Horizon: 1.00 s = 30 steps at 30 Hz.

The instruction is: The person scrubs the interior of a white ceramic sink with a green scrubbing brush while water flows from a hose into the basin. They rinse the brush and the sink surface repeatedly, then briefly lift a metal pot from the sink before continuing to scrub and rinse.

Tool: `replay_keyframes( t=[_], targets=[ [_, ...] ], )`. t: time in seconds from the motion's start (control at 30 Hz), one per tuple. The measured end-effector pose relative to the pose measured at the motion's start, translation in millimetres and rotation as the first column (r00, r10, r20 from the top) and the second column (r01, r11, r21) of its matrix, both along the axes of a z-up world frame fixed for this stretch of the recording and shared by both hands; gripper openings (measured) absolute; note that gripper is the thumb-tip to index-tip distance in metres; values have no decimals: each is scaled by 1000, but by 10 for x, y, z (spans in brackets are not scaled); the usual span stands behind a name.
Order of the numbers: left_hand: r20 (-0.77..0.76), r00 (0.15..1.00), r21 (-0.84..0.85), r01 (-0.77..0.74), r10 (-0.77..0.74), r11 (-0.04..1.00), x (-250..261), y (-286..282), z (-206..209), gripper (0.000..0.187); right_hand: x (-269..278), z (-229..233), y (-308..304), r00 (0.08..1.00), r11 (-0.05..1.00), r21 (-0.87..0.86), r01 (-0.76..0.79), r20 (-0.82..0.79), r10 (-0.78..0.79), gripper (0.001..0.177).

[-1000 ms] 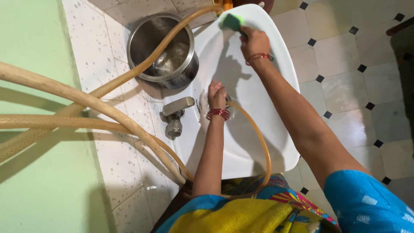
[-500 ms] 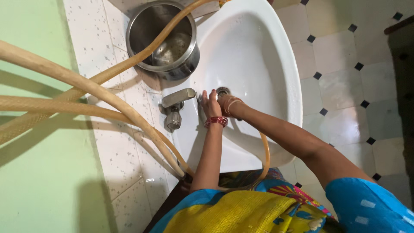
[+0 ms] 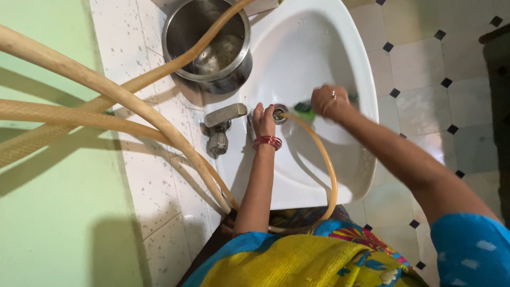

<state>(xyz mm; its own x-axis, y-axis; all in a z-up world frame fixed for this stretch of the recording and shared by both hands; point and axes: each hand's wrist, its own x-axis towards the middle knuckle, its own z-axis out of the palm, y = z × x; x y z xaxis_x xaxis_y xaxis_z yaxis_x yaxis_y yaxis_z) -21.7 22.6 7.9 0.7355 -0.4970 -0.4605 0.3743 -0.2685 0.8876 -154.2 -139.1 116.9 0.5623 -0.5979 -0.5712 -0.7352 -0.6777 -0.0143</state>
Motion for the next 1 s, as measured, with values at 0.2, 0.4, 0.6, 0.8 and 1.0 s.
replay_keyframes(
  t=[0.2,0.4,0.6,0.8,1.0],
  targets=[
    [-67,997,-47,-29,26,998,-27,-24,-89,75,312,92,-1243,962,916,-391,94,274,18,20],
    [-20,999,58,50,-49,997,-165,-13,24,75,-76,-56,-329,991,981,-172,88,113,-70,28],
    [-94,995,29,48,-46,998,-238,30,-252,67,-392,-11,272,988,985,85,151,33,-154,30],
    [-192,978,-215,43,-85,976,-306,-37,-857,69,-505,-148,-44,919,947,-229,225,372,-128,42],
    [-178,982,-258,14,-62,966,-408,8,-877,73,-850,-273,726,999,987,156,38,-2,-38,31]
  ],
)
